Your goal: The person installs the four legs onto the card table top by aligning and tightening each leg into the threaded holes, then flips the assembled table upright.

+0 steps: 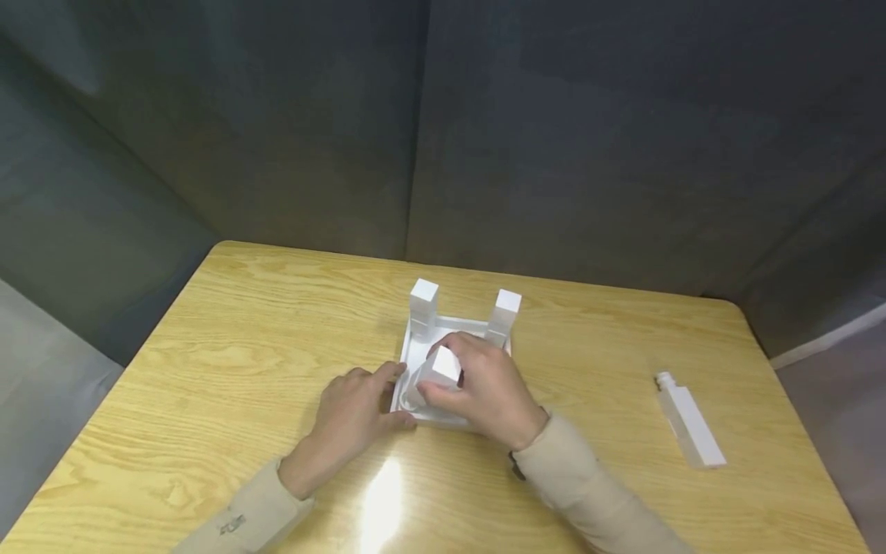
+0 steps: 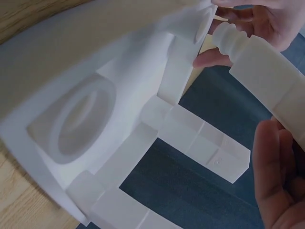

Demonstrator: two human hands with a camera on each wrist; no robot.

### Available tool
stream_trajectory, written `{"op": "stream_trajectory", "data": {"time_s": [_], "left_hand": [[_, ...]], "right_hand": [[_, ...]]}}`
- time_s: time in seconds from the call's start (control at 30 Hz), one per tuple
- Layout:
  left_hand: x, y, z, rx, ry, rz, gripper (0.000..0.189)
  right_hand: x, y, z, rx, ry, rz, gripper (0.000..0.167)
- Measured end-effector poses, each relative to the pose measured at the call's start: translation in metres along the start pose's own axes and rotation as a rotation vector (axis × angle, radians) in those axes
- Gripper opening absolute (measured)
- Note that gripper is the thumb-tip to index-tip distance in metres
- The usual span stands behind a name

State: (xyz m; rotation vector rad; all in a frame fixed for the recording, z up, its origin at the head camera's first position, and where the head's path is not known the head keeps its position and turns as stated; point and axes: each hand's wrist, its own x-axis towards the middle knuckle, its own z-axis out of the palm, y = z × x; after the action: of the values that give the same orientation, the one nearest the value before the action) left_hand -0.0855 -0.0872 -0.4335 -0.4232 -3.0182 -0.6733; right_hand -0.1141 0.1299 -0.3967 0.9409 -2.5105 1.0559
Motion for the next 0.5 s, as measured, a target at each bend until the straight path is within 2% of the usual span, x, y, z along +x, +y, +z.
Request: {"op": "stream_trajectory", "data": {"time_s": [0.23, 0.5], "left_hand": [[0.000, 0.000, 0.001, -0.001, -0.007, -0.005, 0.077], [0.001, -0.002, 0.002, -0.009, 0.007, 0.011, 0.076]], "right_hand": [[0.001, 0.000, 0.007, -0.011, -0.029, -0.027, 0.026], [0.005, -0.002, 0.012, -0.076, -0.033, -0.052, 0.025]]}}
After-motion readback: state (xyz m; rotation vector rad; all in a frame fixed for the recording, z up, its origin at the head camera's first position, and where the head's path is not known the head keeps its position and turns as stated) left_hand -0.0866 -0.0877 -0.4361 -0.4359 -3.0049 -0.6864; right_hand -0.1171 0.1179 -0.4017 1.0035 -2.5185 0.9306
